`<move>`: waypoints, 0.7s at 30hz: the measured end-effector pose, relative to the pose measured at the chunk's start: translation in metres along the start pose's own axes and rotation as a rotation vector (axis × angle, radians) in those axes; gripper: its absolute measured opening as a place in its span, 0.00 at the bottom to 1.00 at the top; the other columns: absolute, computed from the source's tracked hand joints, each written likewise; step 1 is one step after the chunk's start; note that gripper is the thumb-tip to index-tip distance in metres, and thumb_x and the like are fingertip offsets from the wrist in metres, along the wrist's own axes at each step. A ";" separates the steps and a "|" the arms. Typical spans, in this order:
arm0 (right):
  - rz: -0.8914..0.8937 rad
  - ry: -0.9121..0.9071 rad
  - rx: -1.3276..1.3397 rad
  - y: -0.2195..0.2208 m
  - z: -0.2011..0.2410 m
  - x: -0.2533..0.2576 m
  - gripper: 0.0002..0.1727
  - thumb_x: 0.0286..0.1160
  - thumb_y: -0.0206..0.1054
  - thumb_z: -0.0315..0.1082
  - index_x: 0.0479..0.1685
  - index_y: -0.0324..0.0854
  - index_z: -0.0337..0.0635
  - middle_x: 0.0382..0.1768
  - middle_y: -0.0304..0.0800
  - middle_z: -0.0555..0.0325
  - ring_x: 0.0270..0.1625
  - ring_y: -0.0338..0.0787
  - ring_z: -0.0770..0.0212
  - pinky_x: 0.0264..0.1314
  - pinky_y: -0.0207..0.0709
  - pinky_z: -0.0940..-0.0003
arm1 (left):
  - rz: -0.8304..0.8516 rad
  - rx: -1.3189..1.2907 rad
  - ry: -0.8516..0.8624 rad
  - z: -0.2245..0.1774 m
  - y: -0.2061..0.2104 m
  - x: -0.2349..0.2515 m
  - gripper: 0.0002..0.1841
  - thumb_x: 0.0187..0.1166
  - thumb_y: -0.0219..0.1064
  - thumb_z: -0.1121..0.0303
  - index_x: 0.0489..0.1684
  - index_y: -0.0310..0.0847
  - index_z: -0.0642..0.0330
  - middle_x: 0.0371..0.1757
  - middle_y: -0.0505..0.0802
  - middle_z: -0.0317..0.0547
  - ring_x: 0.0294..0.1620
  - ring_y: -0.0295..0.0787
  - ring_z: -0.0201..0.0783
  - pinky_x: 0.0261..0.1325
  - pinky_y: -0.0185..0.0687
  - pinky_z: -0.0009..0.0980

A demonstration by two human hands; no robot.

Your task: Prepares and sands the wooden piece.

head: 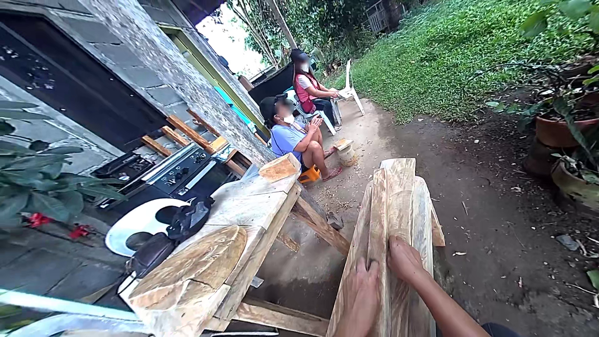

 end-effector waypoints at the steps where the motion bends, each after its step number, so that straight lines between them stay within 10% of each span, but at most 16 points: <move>1: -0.001 -0.003 0.001 0.000 0.000 -0.001 0.23 0.84 0.58 0.35 0.75 0.73 0.35 0.72 0.81 0.40 0.72 0.86 0.43 0.69 0.80 0.46 | -0.067 -0.019 0.024 0.002 0.000 -0.019 0.12 0.82 0.62 0.68 0.51 0.91 0.58 0.52 0.90 0.64 0.52 0.92 0.62 0.48 0.89 0.52; 11: -0.007 -0.012 -0.003 0.002 -0.002 -0.003 0.24 0.85 0.58 0.35 0.76 0.72 0.33 0.73 0.79 0.38 0.70 0.86 0.41 0.68 0.80 0.45 | -0.242 -0.125 0.075 0.022 0.014 -0.098 0.10 0.78 0.66 0.69 0.41 0.94 0.63 0.36 0.90 0.61 0.36 0.92 0.58 0.38 0.90 0.49; 21: 0.005 0.002 -0.008 0.002 -0.002 -0.002 0.24 0.83 0.58 0.34 0.76 0.71 0.33 0.73 0.79 0.38 0.69 0.87 0.42 0.67 0.82 0.46 | -0.087 -0.099 0.015 0.000 0.004 0.079 0.15 0.87 0.58 0.66 0.60 0.90 0.55 0.68 0.85 0.62 0.63 0.88 0.57 0.62 0.86 0.50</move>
Point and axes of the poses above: each hand's wrist, its own x-axis towards the middle knuckle, its own y-axis out of the palm, z = x × y, the point moved 6 cm from there along x, towards the middle knuckle
